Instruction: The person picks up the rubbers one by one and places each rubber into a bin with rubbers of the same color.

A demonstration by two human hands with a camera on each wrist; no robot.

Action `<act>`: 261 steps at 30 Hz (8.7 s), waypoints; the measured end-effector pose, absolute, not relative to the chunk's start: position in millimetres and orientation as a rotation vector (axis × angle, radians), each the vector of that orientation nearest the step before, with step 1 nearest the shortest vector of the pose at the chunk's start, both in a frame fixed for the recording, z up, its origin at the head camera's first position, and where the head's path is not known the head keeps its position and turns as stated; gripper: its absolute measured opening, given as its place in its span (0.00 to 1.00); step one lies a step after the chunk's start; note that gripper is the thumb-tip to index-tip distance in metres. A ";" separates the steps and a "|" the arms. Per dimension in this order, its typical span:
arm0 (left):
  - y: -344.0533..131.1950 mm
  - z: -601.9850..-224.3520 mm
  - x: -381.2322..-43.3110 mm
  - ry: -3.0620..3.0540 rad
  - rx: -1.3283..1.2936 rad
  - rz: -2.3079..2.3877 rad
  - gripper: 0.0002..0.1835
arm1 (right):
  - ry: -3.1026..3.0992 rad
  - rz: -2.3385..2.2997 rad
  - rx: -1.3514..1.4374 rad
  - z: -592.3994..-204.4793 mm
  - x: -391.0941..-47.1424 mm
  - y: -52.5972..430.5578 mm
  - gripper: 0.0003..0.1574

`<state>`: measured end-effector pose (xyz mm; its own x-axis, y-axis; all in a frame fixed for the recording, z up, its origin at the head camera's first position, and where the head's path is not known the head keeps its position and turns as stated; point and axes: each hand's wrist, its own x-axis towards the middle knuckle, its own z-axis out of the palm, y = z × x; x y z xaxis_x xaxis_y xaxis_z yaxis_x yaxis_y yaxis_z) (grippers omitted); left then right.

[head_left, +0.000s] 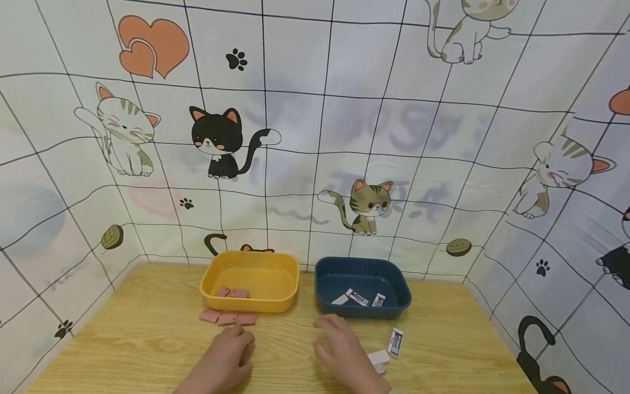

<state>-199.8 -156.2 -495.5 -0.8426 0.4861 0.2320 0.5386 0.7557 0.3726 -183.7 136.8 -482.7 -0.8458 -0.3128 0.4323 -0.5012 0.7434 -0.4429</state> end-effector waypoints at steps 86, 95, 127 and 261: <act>-120.2 -441.3 -315.9 -3.148 -0.386 -0.775 0.21 | -2.576 0.669 0.834 -487.3 -206.5 108.4 0.15; -128.2 -439.3 -307.3 -3.116 -0.371 -0.828 0.32 | -2.579 0.695 0.790 -489.9 -205.0 117.9 0.15; -108.4 -447.0 -239.0 -2.656 -0.678 -0.827 0.14 | -2.809 0.830 0.519 -491.8 -193.2 181.7 0.16; -75.9 -483.6 -212.5 -2.827 -0.876 -0.875 0.10 | -2.704 0.928 0.375 -470.9 -276.7 173.2 0.11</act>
